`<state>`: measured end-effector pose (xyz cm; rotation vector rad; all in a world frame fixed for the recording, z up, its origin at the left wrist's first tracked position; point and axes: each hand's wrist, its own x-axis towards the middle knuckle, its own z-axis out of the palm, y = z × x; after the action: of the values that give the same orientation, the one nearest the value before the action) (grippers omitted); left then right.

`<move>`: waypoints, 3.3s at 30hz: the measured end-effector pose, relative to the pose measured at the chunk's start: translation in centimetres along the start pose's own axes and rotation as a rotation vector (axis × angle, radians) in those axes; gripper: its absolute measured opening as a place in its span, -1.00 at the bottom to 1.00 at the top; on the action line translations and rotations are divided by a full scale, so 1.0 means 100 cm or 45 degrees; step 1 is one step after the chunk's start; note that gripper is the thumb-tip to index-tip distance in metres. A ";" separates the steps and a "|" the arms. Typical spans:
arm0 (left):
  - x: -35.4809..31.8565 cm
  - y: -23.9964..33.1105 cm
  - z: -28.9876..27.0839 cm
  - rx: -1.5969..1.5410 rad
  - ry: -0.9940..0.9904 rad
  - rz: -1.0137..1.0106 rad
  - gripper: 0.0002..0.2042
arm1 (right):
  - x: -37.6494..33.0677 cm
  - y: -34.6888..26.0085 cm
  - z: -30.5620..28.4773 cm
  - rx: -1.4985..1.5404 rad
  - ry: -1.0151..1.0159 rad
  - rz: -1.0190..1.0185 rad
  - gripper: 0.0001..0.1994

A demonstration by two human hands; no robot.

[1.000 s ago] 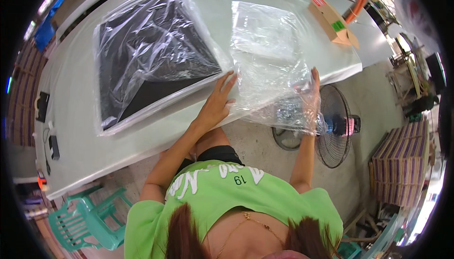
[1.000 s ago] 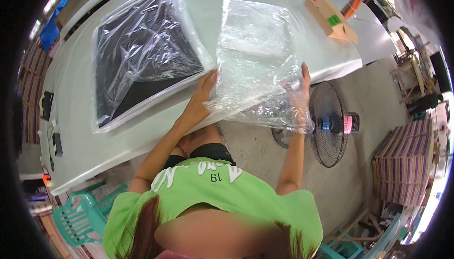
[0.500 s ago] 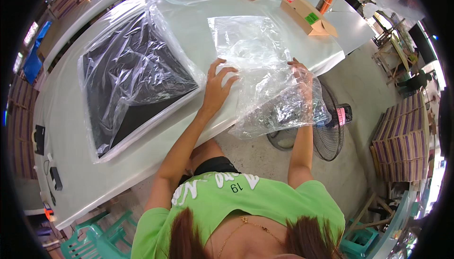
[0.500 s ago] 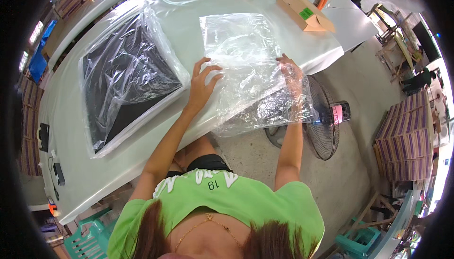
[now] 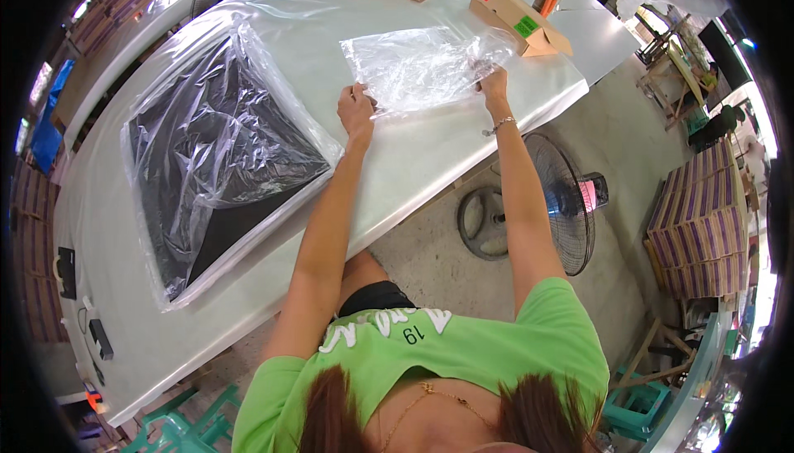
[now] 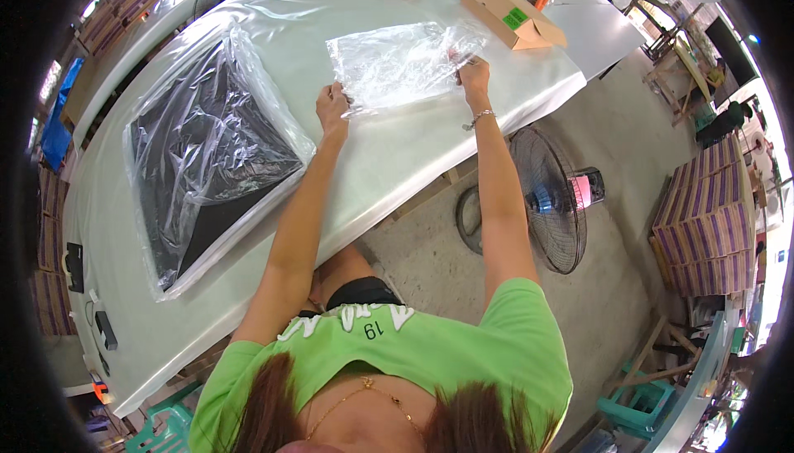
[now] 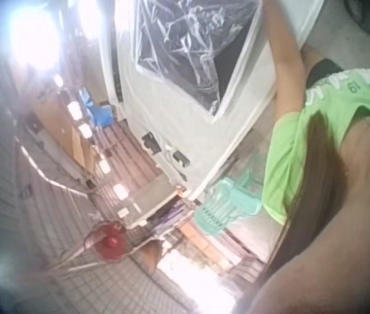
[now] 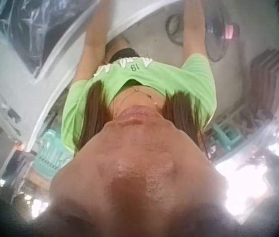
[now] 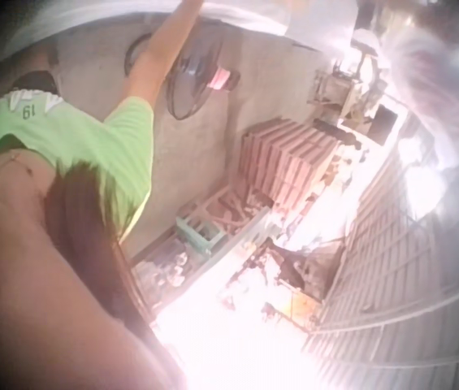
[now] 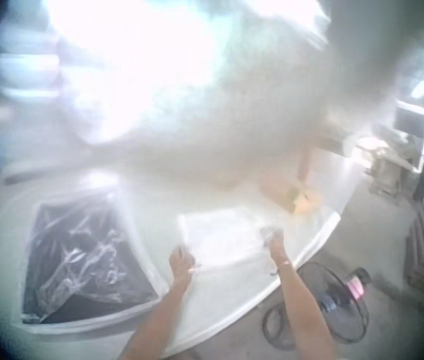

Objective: The person pulls a board covered in a black sleeve towards them on a table, unfolds a sheet of plastic film, and smooths the film over the board by hand before repeating the process for a second board.

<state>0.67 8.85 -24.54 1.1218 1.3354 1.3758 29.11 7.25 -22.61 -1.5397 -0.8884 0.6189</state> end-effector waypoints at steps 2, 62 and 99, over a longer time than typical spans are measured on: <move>-0.008 0.002 0.007 -0.164 0.077 -0.111 -0.80 | 0.010 0.009 0.003 -0.151 0.118 -0.003 -0.85; -0.113 0.113 -0.052 -0.162 -0.482 0.617 -0.66 | -0.042 -0.133 0.026 0.435 0.120 -0.569 -0.67; -0.224 0.246 -0.250 -0.953 -0.679 0.946 -0.77 | -0.171 -0.042 0.057 -0.028 0.148 -0.462 -0.67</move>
<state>-19.53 -18.65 -0.77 1.3417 -0.0458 1.6979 14.00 -3.39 -21.10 -1.3729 -1.0545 0.2561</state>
